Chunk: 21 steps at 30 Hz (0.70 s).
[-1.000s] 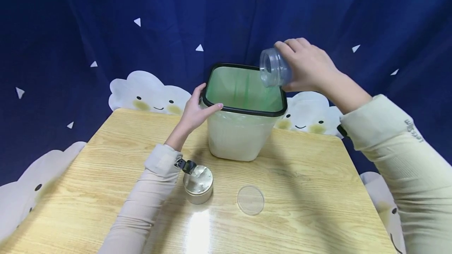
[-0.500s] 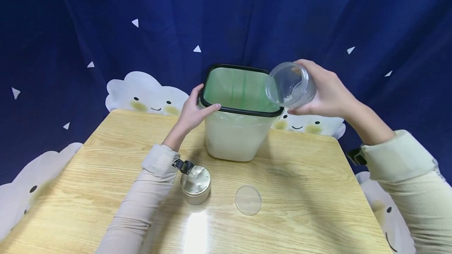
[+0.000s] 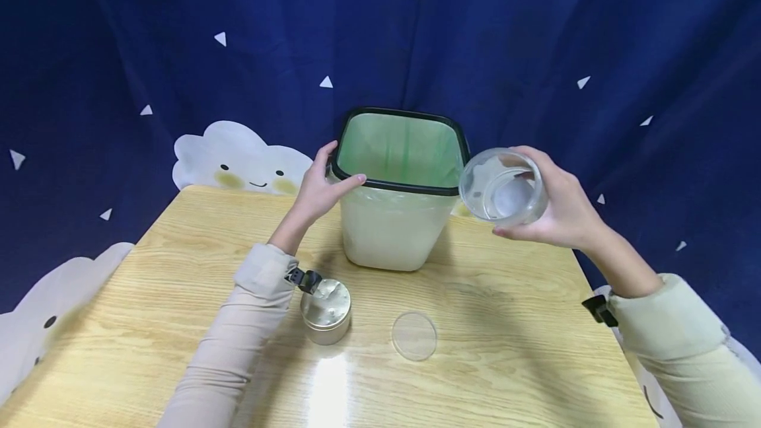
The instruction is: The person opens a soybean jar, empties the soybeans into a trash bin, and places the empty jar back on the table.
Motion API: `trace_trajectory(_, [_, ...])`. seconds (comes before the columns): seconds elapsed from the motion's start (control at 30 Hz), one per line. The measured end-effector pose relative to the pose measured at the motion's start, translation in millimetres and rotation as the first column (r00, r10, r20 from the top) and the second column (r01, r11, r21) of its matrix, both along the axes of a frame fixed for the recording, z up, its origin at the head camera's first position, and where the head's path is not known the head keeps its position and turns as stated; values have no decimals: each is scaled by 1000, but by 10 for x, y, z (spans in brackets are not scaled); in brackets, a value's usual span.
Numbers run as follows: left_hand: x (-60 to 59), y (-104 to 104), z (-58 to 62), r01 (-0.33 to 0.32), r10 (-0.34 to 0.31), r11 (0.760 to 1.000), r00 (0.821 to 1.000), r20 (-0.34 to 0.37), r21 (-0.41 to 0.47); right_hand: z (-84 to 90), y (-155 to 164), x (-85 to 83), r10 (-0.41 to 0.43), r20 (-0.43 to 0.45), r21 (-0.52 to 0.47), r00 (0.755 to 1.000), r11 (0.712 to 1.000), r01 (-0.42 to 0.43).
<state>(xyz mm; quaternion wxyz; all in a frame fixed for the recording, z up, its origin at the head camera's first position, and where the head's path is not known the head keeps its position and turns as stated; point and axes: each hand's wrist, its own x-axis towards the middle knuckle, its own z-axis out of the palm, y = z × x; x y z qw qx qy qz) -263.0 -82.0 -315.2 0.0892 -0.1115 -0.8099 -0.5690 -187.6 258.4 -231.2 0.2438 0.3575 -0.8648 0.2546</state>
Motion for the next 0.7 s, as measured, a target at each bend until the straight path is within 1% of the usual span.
trace_trajectory(0.23, [0, -2, -5, 6, -6, 1000, 1000, 0, 5, -252, 49, 77, 46, 25, -102, 999, 994, -43])
trace_trajectory(0.43, [0, -2, -10, 10, -10, 1000, 1000, 2, 7, -317, -38, 277, 93, 74, -204, 993, 976, -76])
trace_trajectory(0.5, [1, -4, -7, 9, -9, 1000, 1000, 0, 8, -360, -52, 320, 114, 90, -232, 989, 969, -90])
trace_trajectory(0.6, [4, -6, -2, 8, -8, 1000, 1000, -3, 8, -467, -33, 328, 109, 111, -243, 988, 967, -80])
trace_trajectory(0.7, [6, 0, -2, 12, -12, 1000, 1000, 3, 3, -620, 26, 301, 107, 141, -255, 984, 965, -68])
